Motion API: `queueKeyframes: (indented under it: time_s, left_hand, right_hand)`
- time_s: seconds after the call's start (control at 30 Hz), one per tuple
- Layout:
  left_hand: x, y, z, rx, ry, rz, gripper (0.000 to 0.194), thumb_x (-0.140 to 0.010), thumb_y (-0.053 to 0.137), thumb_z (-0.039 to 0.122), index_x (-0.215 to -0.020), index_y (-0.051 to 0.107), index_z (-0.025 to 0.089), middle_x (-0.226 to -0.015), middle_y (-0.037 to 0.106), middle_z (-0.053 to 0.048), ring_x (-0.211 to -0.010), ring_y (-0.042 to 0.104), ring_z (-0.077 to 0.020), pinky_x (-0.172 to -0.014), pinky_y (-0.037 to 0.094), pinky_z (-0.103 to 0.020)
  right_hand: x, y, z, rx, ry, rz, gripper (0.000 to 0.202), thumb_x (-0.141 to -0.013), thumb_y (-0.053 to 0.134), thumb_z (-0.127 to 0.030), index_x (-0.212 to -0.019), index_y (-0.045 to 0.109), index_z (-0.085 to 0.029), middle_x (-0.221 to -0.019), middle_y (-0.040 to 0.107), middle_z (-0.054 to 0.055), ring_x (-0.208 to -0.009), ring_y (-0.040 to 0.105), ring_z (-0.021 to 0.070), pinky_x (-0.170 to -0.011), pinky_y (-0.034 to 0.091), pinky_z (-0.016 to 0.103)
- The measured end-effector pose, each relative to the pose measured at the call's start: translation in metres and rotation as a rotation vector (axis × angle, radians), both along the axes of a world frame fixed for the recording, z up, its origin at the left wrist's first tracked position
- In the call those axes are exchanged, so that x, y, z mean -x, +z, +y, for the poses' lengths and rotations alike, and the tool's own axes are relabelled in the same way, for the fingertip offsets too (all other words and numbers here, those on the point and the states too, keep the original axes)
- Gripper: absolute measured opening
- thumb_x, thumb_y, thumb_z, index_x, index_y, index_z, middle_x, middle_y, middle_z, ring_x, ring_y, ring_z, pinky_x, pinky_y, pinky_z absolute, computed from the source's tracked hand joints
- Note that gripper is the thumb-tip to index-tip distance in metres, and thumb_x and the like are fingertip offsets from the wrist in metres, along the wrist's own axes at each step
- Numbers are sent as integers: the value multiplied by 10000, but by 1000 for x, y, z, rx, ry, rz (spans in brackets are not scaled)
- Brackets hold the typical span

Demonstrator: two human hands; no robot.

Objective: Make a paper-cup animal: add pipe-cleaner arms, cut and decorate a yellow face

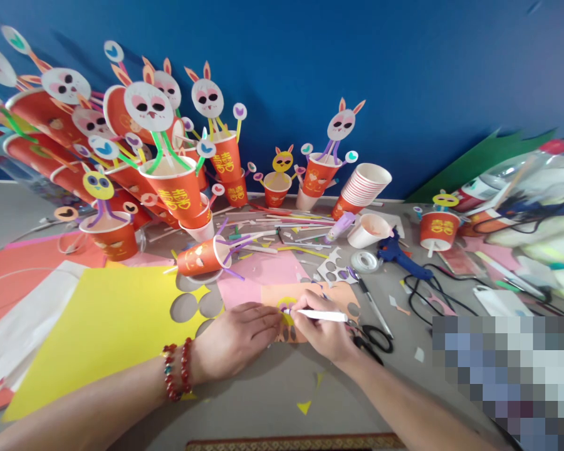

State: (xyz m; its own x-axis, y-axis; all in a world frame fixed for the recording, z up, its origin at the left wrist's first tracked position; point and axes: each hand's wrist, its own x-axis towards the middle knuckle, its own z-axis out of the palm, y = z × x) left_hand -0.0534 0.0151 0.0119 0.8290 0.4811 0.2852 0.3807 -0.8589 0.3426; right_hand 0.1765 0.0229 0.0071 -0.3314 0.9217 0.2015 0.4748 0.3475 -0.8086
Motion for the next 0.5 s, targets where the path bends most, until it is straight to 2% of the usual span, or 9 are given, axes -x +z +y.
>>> queueKeyframes:
  time_s: [0.5]
  left_hand:
    - [0, 0, 1, -8, -1, -1, 327, -960, 437, 138, -1249, 590, 126, -1301, 660, -121, -1209, 610, -246, -1053, 500, -423]
  right_hand:
    - [0, -2, 0, 6, 0, 1, 157, -884, 518, -210, -728, 506, -223, -614, 566, -25, -555, 530, 136, -545, 391, 242]
